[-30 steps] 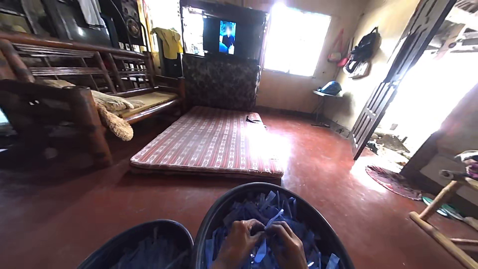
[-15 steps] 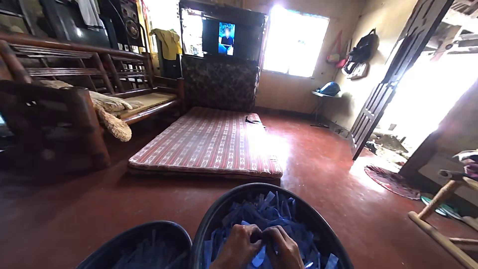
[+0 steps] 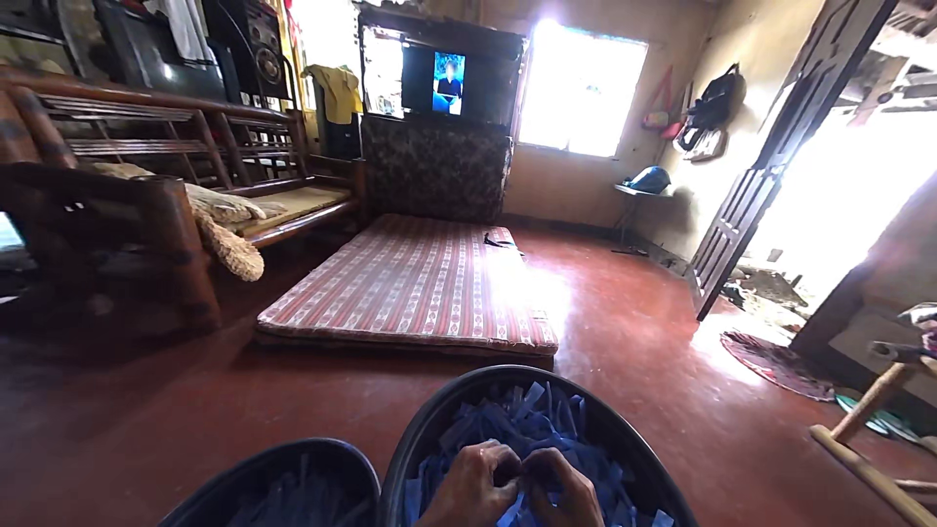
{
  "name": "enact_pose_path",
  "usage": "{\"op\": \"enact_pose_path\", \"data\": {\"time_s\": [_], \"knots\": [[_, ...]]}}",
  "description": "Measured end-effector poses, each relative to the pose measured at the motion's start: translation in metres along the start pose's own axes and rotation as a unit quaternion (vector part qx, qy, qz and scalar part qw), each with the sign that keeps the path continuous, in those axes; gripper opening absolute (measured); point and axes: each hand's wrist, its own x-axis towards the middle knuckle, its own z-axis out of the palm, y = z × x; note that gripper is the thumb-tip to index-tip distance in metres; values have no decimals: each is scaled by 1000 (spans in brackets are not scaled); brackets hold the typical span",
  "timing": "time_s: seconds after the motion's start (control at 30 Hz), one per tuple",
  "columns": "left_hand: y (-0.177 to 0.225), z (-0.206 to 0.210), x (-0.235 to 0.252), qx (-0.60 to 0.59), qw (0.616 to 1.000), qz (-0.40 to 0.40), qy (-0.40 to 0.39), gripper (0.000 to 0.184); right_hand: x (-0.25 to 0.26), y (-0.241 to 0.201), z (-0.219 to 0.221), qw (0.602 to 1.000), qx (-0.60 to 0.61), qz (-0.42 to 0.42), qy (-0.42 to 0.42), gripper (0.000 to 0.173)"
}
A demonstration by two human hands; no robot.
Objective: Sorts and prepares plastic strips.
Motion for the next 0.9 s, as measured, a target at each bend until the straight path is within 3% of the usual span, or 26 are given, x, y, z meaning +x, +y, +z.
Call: {"op": "enact_pose_path", "data": {"time_s": [0.17,0.27,0.37,0.43,0.6,0.9], "knots": [[-2,7,-2,65,993,86,38,12,2,-5,-1,991,87,100,-9,24],[1,14,-3,98,983,138,69,8,4,-2,-2,949,242,201,1,20],[1,18,-3,69,980,160,91,7,5,-1,-4,926,297,233,6,20],[2,16,-3,53,984,147,86,9,5,-1,-5,927,287,239,11,21],[2,13,-5,125,987,98,21,21,5,3,-5,970,119,211,-4,25],[-5,23,-3,240,958,132,90,11,2,-4,-3,979,57,195,-34,26]]}}
